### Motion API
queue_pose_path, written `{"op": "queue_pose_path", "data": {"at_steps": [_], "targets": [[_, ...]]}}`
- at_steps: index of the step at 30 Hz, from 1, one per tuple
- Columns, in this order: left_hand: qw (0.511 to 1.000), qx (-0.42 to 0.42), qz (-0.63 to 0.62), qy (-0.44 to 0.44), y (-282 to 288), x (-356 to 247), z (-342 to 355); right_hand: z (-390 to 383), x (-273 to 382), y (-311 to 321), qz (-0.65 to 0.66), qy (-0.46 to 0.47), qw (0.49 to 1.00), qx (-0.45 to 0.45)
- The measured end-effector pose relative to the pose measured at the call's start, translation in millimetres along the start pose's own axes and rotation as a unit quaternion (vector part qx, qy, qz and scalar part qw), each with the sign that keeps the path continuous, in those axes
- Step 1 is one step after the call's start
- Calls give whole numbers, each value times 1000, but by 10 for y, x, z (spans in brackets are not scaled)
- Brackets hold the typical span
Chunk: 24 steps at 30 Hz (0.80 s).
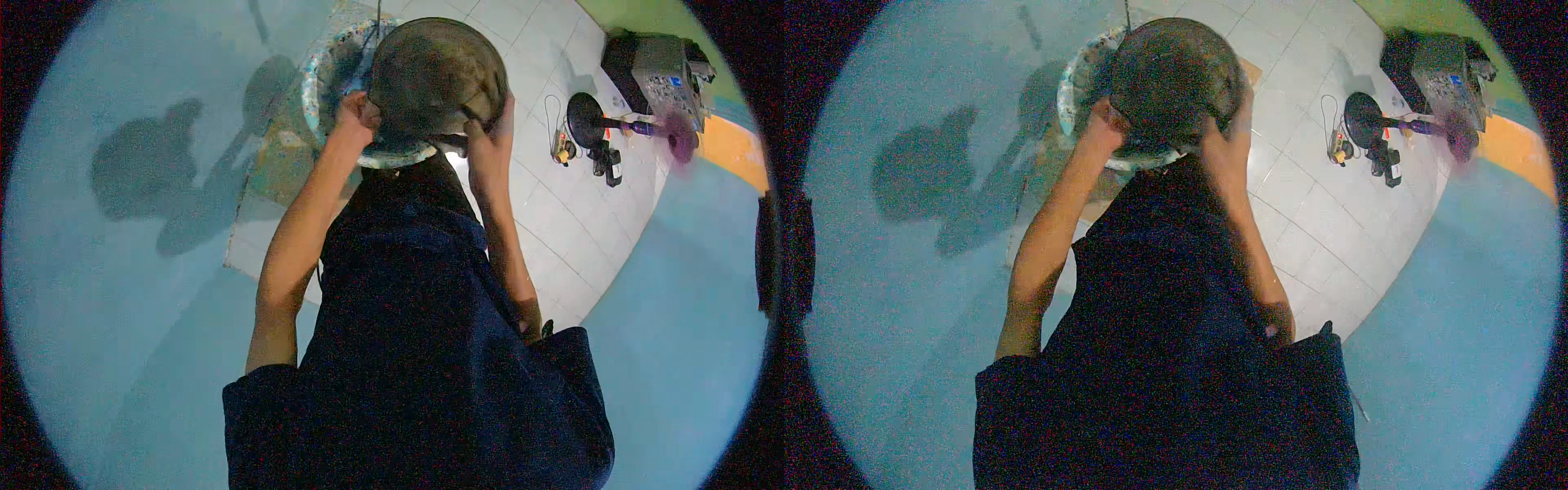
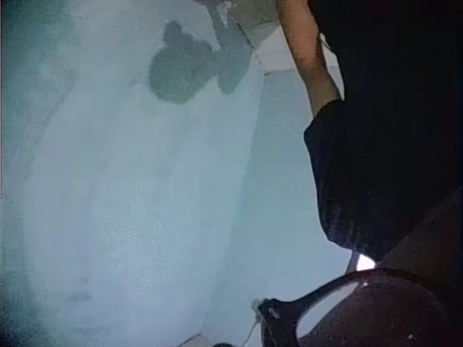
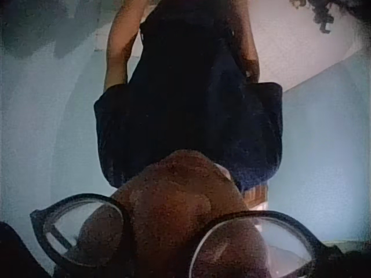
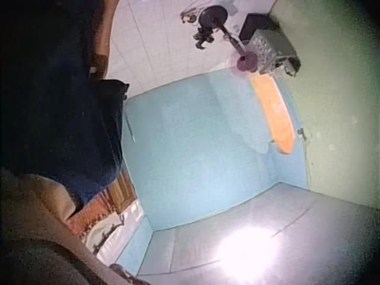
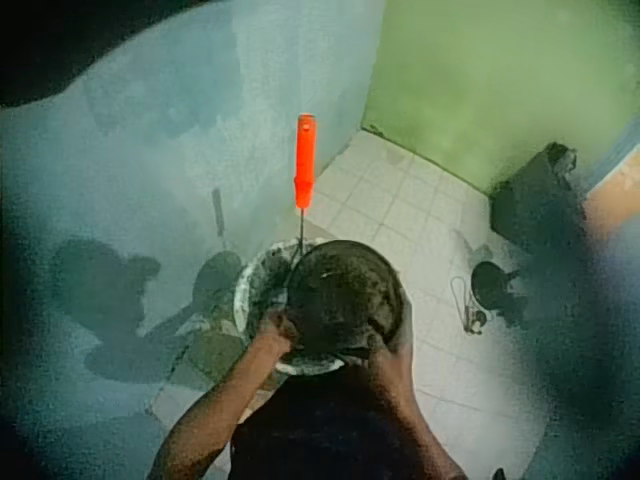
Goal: Mixing blue paint in a bucket using a roller brush and then a long stick.
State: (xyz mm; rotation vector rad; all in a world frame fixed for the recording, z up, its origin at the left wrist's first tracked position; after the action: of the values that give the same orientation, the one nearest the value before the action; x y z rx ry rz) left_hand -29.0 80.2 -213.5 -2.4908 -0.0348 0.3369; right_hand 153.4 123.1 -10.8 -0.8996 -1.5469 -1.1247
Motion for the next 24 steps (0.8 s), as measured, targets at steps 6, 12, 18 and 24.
{"op": "queue_pose_path", "data": {"at_steps": [6,12,18,24], "targets": [[902,411,113,63,691,-672,417,150,-212,323,315,-216,924,-7],[963,37,251,-85,-28,-488,-309,521,-586,1132,270,-231,930,-97],[737,-42,525,-424,-778,-746,-554,1254,-2083,1668,232,-217,943,-103],[447,-44,703,-551,-1826,-875,-392,1835,-4720,1744,-113,-216,959,-141]]}}
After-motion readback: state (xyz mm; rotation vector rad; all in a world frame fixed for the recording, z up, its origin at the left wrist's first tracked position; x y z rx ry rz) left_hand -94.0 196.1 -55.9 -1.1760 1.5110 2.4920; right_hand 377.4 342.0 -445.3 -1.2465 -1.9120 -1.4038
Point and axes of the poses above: each hand's wrist, its own z-axis towards the middle knuckle, its own y-axis out of the back of the hand, x = y × z, the point moved 2 cm from there along z, towards the middle knuckle, and after that the axes turned 7 degrees about -y, right-handed, at the moved point
